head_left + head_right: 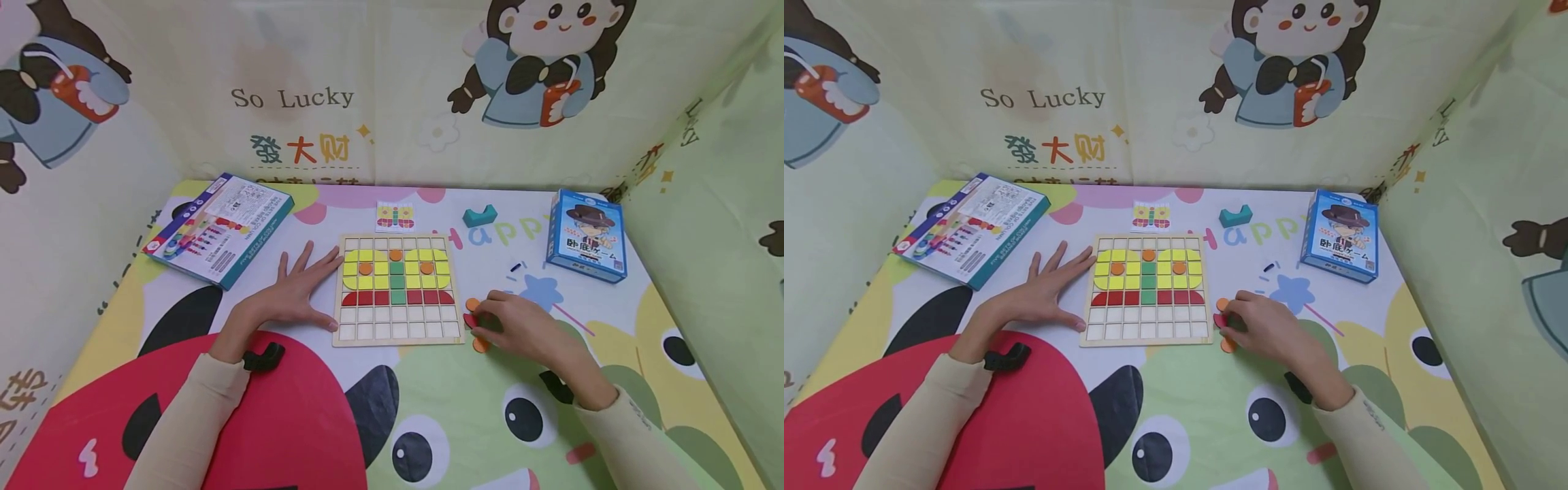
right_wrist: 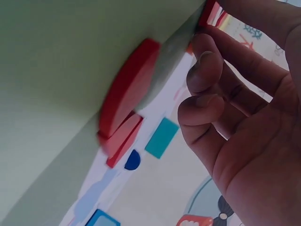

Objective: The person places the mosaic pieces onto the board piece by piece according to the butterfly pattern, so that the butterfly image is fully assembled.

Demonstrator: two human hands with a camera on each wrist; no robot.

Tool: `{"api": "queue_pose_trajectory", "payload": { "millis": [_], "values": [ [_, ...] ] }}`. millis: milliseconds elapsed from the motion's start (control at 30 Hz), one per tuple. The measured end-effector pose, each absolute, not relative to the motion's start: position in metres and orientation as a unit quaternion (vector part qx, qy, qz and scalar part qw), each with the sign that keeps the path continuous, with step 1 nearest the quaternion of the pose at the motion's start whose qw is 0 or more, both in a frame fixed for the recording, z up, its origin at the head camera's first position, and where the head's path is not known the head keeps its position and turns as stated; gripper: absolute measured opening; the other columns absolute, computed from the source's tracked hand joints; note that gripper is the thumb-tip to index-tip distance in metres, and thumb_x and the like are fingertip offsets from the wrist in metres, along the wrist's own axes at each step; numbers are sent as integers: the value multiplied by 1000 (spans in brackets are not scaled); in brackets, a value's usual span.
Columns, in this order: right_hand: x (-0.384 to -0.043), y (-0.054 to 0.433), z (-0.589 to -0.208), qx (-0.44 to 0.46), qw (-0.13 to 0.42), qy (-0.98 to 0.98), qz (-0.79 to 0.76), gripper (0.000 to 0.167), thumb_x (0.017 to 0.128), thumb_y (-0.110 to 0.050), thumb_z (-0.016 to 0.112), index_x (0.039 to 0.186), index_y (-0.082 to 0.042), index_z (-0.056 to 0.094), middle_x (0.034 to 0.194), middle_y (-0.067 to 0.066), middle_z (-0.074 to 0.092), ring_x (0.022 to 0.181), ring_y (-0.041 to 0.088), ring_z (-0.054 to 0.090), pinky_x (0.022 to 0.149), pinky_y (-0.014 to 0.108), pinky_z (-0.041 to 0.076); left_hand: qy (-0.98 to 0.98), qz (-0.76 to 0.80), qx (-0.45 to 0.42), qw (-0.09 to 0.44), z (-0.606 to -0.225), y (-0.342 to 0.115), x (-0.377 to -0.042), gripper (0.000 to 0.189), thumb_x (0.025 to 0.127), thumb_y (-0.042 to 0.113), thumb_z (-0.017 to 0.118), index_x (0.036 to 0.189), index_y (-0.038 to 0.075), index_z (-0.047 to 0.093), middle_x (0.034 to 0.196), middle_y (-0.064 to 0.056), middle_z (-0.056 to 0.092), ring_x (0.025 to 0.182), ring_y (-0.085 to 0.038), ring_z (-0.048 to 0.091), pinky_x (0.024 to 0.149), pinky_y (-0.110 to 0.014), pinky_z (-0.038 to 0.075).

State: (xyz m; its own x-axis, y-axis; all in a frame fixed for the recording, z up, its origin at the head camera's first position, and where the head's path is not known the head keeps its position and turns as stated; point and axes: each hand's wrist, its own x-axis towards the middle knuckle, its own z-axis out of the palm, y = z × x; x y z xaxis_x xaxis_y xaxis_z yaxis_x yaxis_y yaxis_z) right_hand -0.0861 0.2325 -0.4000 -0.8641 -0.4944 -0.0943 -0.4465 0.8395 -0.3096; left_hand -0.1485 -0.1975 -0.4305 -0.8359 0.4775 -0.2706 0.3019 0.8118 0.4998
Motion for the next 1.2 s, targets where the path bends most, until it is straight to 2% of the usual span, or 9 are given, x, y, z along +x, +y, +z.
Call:
{"api": "queue_pose_trajectory", "payload": {
  "millis": [367, 533, 700, 800, 1000, 1200],
  "values": [
    [-84, 240, -402, -245, 94, 953, -152, 24, 91, -26, 84, 111, -12, 80, 95, -4, 67, 78, 8, 56, 66, 20, 50, 931, 224, 210, 197, -429, -197, -148, 131, 69, 60, 91, 172, 29, 15, 182, -2, 4, 166, -40, -18, 122, -79, -19],
    [-83, 240, -399, -239, 92, 954, -153, 23, 92, -26, 84, 110, -12, 80, 95, -3, 69, 77, 8, 56, 66, 21, 50, 932, 219, 212, 199, -430, -196, -149, 131, 70, 61, 90, 172, 29, 14, 182, -2, 4, 166, -40, -18, 122, -79, -19],
    [-85, 236, -397, -248, 58, 955, -155, 20, 91, -27, 84, 104, -13, 79, 90, -4, 68, 74, 6, 55, 65, 22, 52, 932, 220, 210, 198, -431, -196, -149, 131, 70, 60, 91, 172, 29, 14, 182, -2, 4, 166, -40, -18, 121, -79, -19],
    [-88, 225, -397, -256, 47, 953, -155, 21, 91, -29, 84, 104, -14, 79, 89, -4, 66, 73, 6, 55, 63, 21, 50, 932, 221, 210, 197, -431, -197, -149, 131, 70, 60, 91, 172, 29, 14, 182, -2, 4, 166, -40, -18, 121, -79, -19],
    [-93, 186, -394, -254, 70, 954, -143, 28, 91, -34, 83, 110, -13, 80, 91, -2, 67, 78, 9, 57, 66, 21, 52, 932, 223, 208, 198, -430, -198, -148, 131, 70, 59, 91, 172, 29, 14, 182, -3, 5, 166, -40, -18, 121, -79, -19],
    [-98, 144, -394, -295, 55, 945, -129, 26, 92, -36, 82, 104, -13, 81, 93, -1, 69, 78, 9, 57, 65, 20, 52, 931, 227, 208, 198, -429, -197, -147, 131, 70, 58, 91, 172, 29, 14, 182, -2, 5, 166, -39, -18, 122, -79, -19]
  ]
}}
